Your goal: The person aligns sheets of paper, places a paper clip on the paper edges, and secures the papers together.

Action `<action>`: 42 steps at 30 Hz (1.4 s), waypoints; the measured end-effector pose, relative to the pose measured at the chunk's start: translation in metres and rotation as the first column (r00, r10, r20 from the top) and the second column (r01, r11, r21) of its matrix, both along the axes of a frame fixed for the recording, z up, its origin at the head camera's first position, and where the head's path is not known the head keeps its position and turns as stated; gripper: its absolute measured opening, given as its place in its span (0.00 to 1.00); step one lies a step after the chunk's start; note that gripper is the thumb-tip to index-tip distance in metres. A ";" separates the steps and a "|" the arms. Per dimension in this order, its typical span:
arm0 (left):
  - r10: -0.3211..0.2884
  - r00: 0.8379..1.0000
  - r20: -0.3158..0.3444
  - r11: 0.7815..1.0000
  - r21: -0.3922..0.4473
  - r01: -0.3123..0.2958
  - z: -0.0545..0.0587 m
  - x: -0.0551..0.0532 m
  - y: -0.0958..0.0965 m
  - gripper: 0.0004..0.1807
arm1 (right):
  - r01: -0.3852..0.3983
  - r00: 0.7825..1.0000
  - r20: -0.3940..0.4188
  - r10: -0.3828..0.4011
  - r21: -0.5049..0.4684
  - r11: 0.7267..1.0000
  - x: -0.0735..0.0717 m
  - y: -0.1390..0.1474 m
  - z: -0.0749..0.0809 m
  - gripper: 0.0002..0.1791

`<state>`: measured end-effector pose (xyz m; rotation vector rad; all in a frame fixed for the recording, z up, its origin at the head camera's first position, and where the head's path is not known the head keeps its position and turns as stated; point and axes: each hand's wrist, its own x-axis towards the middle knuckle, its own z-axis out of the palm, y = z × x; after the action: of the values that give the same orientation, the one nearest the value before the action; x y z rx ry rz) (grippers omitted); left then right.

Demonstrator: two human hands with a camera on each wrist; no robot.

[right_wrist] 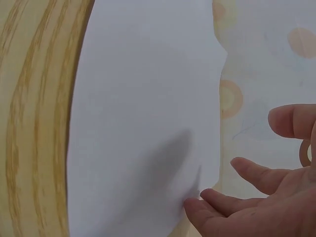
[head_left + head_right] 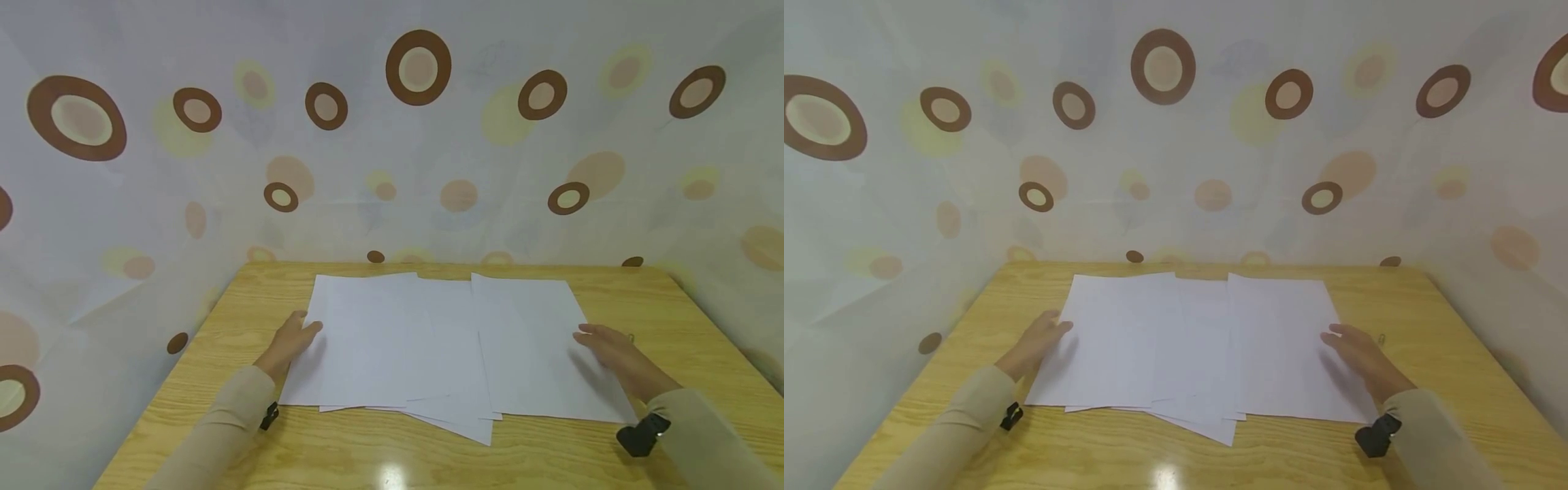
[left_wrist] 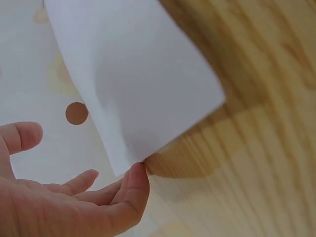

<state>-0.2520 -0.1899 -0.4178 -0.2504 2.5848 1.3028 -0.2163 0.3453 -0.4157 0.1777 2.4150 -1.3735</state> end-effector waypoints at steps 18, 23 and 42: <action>-0.067 0.997 -0.034 0.997 0.035 0.069 -0.002 -0.002 0.019 0.34 | -0.071 0.996 -0.060 0.070 -0.009 0.997 0.007 -0.012 -0.003 0.43; -0.086 0.995 -0.040 0.996 0.024 0.087 -0.004 -0.002 0.023 0.34 | -0.090 0.994 -0.061 0.088 -0.027 0.996 0.006 -0.020 -0.003 0.42; -0.109 0.992 -0.062 0.993 0.031 0.111 -0.011 -0.007 0.040 0.33 | -0.130 0.988 -0.079 0.131 0.019 0.991 0.005 -0.035 -0.001 0.40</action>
<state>-0.2591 -0.1503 -0.4289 -0.0622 2.5824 1.3346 -0.2116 0.3104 -0.4168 -0.0326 2.4536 -1.3299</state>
